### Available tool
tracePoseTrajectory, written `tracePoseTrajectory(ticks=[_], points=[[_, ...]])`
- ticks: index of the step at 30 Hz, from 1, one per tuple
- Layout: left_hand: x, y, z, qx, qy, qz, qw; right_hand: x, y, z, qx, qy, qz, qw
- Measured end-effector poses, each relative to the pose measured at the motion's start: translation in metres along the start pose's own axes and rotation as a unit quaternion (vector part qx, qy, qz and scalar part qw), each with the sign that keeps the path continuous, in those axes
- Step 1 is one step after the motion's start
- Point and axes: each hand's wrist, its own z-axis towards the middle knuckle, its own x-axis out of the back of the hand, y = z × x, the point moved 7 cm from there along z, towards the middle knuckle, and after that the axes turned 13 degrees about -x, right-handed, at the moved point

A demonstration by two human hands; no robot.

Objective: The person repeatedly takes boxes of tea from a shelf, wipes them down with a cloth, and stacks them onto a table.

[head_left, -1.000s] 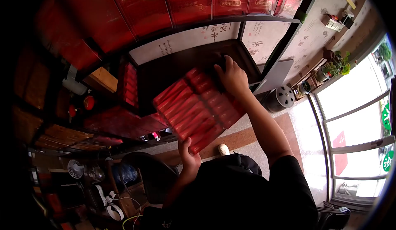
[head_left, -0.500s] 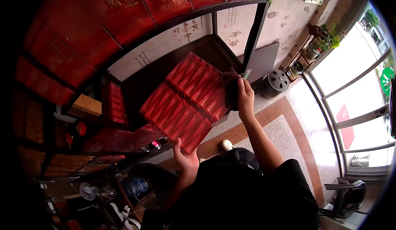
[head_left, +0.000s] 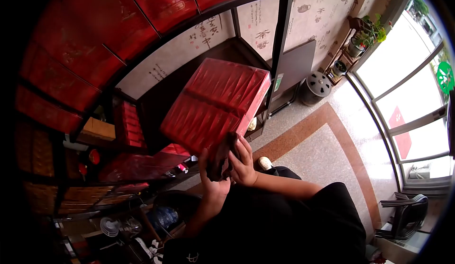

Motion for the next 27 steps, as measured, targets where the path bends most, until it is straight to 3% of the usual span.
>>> tracePoseTrajectory(ticks=[2, 5, 7, 10, 12, 16, 18, 19, 23, 26, 27], points=[[0.000, 0.002, -0.001, 0.004, 0.015, 0.001, 1.000, 0.006, 0.007, 0.024, -0.007, 0.033, -0.059, 0.998], [-0.013, 0.018, 0.000, -0.076, 0.041, 0.013, 0.996, 0.024, 0.038, 0.077, -0.092, 0.059, -0.118, 0.987], [-0.009, 0.017, -0.003, -0.067, 0.034, -0.028, 0.997, 0.033, 0.083, 0.104, -0.193, 0.081, -0.123, 0.970], [-0.005, 0.015, -0.009, -0.070, 0.043, -0.020, 0.996, 0.038, 0.107, 0.118, -0.222, 0.094, -0.079, 0.967], [-0.003, 0.014, -0.010, -0.081, 0.061, -0.026, 0.994, 0.031, 0.085, 0.113, -0.215, 0.055, -0.100, 0.970], [0.002, 0.013, -0.009, -0.090, 0.061, 0.005, 0.994, 0.008, 0.010, 0.049, -0.093, -0.076, -0.093, 0.988], [0.012, 0.001, -0.011, 0.000, 0.029, -0.021, 0.999, 0.001, -0.012, 0.026, -0.020, -0.092, -0.055, 0.994], [0.018, -0.001, -0.011, -0.004, 0.032, -0.022, 0.999, 0.003, -0.023, 0.026, 0.017, -0.105, -0.067, 0.992], [0.032, 0.001, -0.008, -0.094, -0.013, 0.007, 0.996, -0.009, -0.041, 0.082, 0.055, -0.278, -0.211, 0.936], [0.070, -0.012, -0.015, 0.013, 0.076, 0.026, 0.997, -0.013, -0.021, 0.111, 0.069, -0.272, -0.290, 0.915], [0.069, -0.012, -0.017, 0.007, 0.081, 0.020, 0.997, -0.013, -0.008, 0.124, 0.070, -0.258, -0.345, 0.899]])
